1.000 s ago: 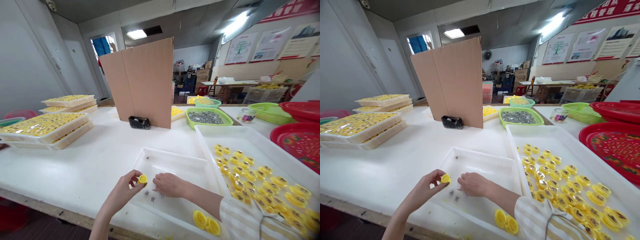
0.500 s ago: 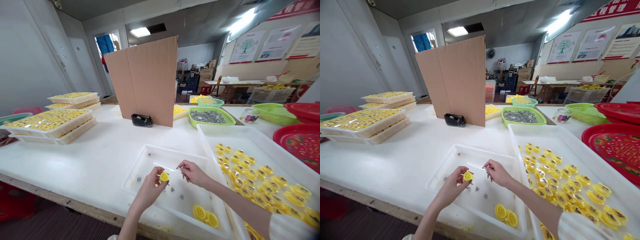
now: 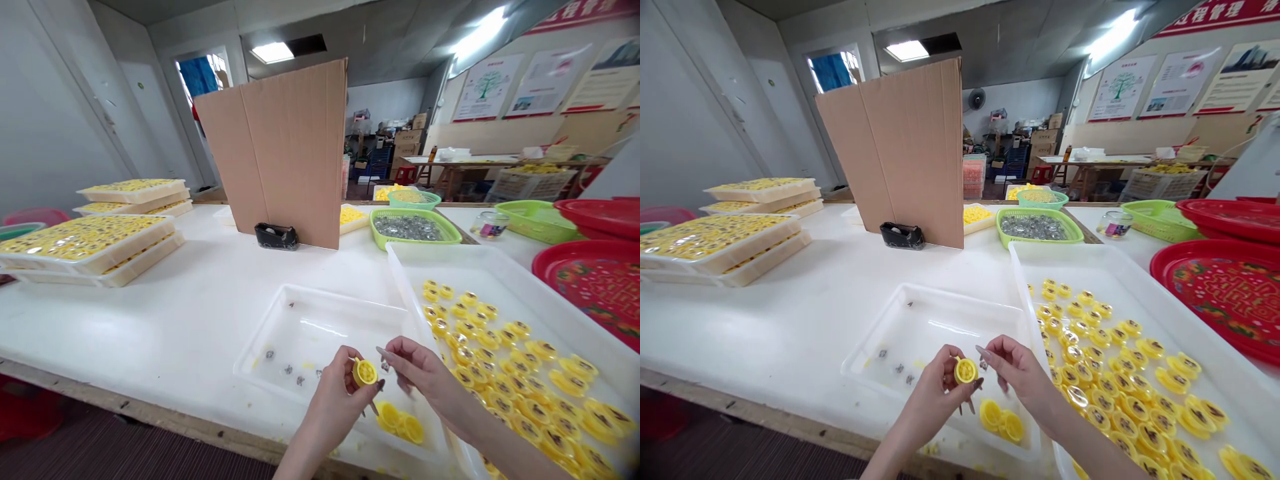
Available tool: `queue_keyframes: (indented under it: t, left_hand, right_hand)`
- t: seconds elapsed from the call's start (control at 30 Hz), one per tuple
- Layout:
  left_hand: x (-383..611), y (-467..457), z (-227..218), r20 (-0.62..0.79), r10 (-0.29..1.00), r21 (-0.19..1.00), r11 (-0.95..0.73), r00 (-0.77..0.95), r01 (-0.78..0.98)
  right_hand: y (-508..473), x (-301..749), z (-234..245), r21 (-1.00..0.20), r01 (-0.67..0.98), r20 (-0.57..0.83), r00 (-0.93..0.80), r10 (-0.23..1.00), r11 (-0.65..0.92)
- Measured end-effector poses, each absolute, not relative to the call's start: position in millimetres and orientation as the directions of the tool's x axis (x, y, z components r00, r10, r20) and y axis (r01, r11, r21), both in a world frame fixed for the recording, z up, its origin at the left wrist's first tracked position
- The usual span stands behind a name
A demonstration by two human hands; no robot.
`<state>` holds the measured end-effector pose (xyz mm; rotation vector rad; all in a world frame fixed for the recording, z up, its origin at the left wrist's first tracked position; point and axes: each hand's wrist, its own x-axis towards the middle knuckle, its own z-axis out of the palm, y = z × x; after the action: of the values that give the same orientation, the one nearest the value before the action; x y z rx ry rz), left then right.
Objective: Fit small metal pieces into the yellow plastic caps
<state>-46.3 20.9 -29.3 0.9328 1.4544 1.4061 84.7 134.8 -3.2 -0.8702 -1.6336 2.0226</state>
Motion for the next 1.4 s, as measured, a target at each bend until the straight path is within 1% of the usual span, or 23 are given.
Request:
queue_keyframes:
  t: [0.07,0.13,0.2,0.3,0.47,0.67,0.8,0.87,0.93,1.03,1.13,1.27,1.4]
  left_hand:
    - [-43.8,20.5,-28.8,-0.091,0.937,0.996,0.087,-0.338,-0.027]
    - [-42.3,20.4,-27.2,-0.072,0.934,0.996,0.086,-0.349,0.026]
    - [-40.8,21.0,-25.4,-0.055,0.933,0.996,0.078,-0.356,0.051]
    - [-38.2,22.4,-23.7,-0.058,0.935,0.998,0.055,-0.350,-0.019]
    - [-35.8,24.6,-25.8,-0.079,0.935,0.991,0.034,-0.346,-0.132]
    - [-42.0,29.7,-33.2,-0.095,0.913,0.988,0.039,-0.397,-0.148]
    - [-41.9,31.7,-35.0,-0.083,0.919,0.980,0.007,-0.386,-0.197]
    - [-37.8,30.2,-32.9,-0.069,0.915,0.982,-0.008,-0.398,-0.190]
    - [-31.0,26.5,-29.4,-0.063,0.908,0.990,0.003,-0.414,-0.144]
    - [-18.3,18.2,-23.8,-0.078,0.894,0.996,0.056,-0.441,-0.062]
    - [-7.3,11.5,-19.1,-0.066,0.868,0.998,0.067,-0.492,-0.015]
    - [-1.5,10.7,-16.0,0.001,0.833,0.999,0.021,-0.554,0.033]
    - [-1.0,14.9,-17.4,0.033,0.826,0.999,-0.026,-0.563,0.020]
  right_hand:
    - [130.8,85.9,-1.2,-0.951,0.074,-0.268,-0.684,0.678,-0.302]
    - [125.5,87.0,1.9,-0.914,0.048,-0.322,-0.688,0.650,-0.402]
    - [120.5,87.9,4.0,-0.889,0.017,-0.327,-0.723,0.608,-0.458]
    - [116.4,89.1,4.1,-0.870,-0.007,-0.318,-0.756,0.572,-0.493]
    - [117.5,90.7,-0.2,-0.832,-0.046,-0.342,-0.742,0.577,-0.552]
    - [119.7,91.9,-3.7,-0.835,-0.040,-0.342,-0.744,0.574,-0.549]
    - [119.0,90.0,-9.5,-0.846,-0.022,-0.337,-0.752,0.566,-0.532]
    - [116.9,87.4,-13.8,-0.849,-0.037,-0.344,-0.718,0.605,-0.527]
    - [113.2,84.0,-17.4,-0.867,-0.056,-0.342,-0.656,0.672,-0.496]
    - [105.4,78.7,-18.6,-0.922,-0.054,-0.285,-0.575,0.767,-0.383]
    - [97.4,74.9,-16.0,-0.966,-0.060,-0.181,-0.545,0.819,-0.253]
    - [90.6,73.5,-16.6,-0.986,-0.087,-0.066,-0.588,0.806,-0.144]
    - [87.7,74.0,-20.8,-0.991,-0.094,-0.010,-0.635,0.772,-0.090]
